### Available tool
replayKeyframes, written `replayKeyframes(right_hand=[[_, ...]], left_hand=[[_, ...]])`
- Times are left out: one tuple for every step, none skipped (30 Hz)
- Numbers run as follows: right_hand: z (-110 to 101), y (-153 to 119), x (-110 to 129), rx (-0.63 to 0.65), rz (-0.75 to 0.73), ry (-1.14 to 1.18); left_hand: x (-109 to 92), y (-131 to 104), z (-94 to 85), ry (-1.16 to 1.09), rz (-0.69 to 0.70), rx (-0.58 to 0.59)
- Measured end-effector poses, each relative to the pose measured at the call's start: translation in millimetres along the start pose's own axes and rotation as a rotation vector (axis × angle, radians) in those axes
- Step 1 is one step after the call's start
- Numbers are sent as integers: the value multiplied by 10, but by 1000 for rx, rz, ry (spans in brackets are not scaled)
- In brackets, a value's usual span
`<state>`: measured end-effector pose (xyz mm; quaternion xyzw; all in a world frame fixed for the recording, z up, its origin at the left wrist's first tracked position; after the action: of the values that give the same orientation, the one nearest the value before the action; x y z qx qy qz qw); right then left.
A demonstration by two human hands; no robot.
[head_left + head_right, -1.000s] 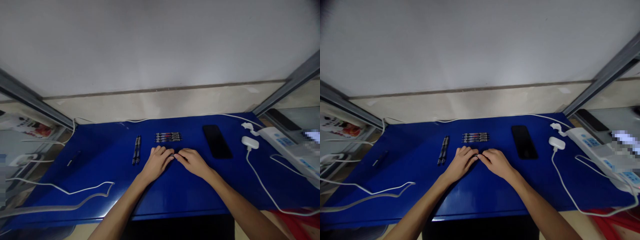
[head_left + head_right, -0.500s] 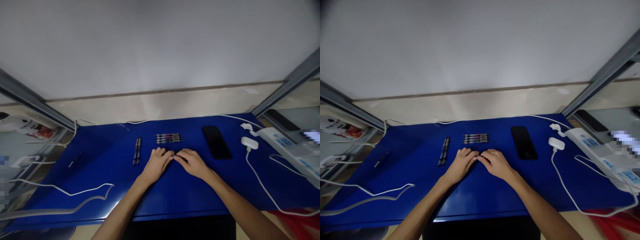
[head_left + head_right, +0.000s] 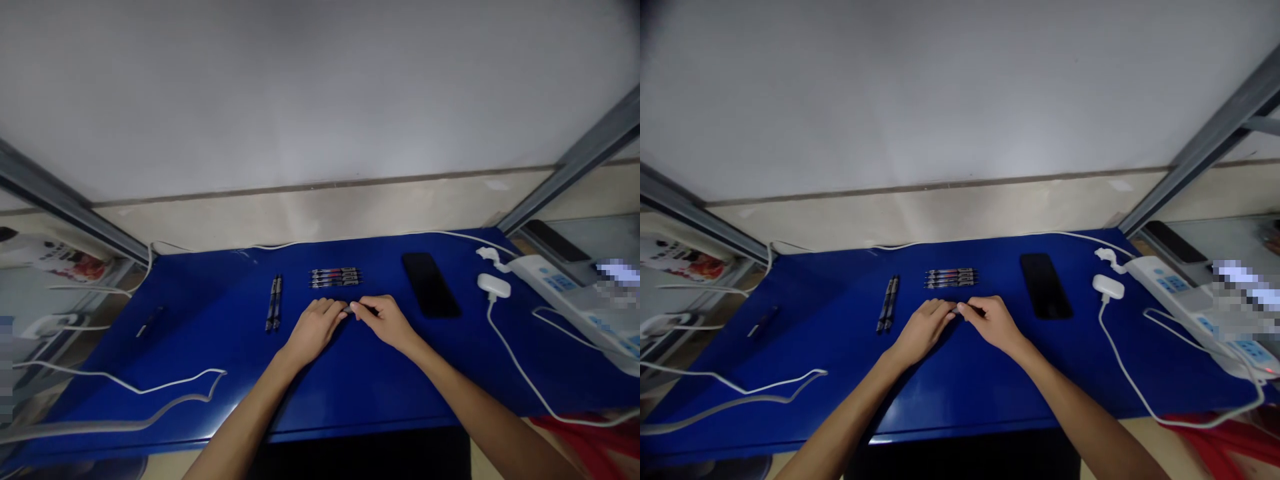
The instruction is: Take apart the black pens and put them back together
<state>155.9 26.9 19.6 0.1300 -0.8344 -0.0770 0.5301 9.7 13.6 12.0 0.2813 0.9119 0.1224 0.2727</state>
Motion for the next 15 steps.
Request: replayKeyframes(right_hand=[[-15, 9, -19, -9, 32, 26], [-29, 17, -39, -17, 61, 51], [-40, 24, -58, -20, 86, 76], [-45, 30, -73, -19, 103, 105], [-46, 36, -83, -16, 112, 137], [-44, 42, -86, -14, 113, 170], [-36, 47, -82, -6, 107, 200], [-22, 50, -73, 7, 95, 223], [-1, 49, -62, 28, 83, 237], [26, 46, -51, 58, 74, 245], [57, 38, -44, 94, 71, 252], [86, 29, -41, 130, 77, 263], [108, 21, -46, 158, 96, 278], [118, 16, -59, 171, 123, 297], [116, 15, -78, 171, 155, 312]], left_hand=[[-12, 4, -17, -39, -6, -8], [-22, 6, -44, -84, -20, -27], [-26, 8, -79, -135, -42, -60], [-21, 8, -115, -194, -72, -99], [-5, 5, -145, -260, -114, -136], [22, 0, -161, -335, -167, -162], [56, -7, -157, -420, -230, -171], [93, -15, -136, -514, -298, -166], [124, -22, -104, -618, -365, -153], [148, -27, -71, -728, -424, -144], [162, -28, -43, -836, -473, -143], [169, -26, -22, -936, -512, -146], [171, -23, -7, -1016, -545, -148], [172, -20, 3, -1071, -575, -149], [175, -19, 8, -1103, -607, -149]])
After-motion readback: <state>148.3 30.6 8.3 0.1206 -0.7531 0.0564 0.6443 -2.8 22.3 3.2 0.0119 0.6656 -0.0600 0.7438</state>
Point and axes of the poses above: each hand's wrist, its own y-axis towards the middle knuckle, its own z-axis out of the palm, x = y × z, the point moved 6 cm from there along y, towards the middle knuckle, and after that the axes turned 13 degrees about -x, right-handed, at the moved point
